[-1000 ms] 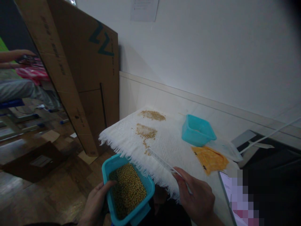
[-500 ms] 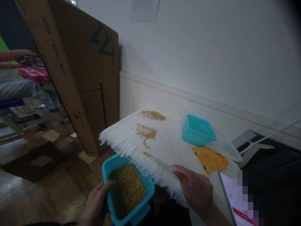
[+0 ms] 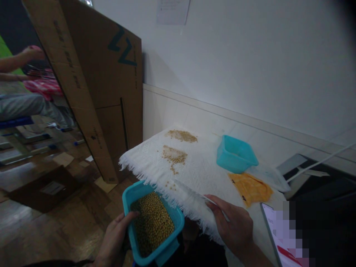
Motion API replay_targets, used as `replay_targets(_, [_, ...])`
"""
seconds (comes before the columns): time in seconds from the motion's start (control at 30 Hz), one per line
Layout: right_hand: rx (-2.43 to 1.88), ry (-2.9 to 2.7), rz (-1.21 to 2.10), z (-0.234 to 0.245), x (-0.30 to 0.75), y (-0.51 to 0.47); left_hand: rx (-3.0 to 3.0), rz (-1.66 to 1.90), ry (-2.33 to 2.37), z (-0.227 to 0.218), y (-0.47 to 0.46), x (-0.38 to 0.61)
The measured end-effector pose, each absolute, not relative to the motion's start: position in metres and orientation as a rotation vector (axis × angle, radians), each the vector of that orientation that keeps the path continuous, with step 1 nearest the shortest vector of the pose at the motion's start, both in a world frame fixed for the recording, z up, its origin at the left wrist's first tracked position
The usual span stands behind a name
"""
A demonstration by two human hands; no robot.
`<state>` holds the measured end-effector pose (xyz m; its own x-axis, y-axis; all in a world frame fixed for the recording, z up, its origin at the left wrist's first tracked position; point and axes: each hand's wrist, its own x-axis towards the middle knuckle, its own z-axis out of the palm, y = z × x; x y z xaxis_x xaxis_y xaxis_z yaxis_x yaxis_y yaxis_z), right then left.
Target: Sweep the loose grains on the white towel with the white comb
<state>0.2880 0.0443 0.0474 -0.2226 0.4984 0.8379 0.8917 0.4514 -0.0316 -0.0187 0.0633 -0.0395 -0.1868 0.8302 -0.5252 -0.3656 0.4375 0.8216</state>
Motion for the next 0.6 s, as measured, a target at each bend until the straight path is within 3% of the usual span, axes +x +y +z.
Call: replay_targets(0.6, [-1.098,-1.875,-0.579,0.057,0.252,0.042,0.422,1.163,1.397,-0.048,0.064,-0.017])
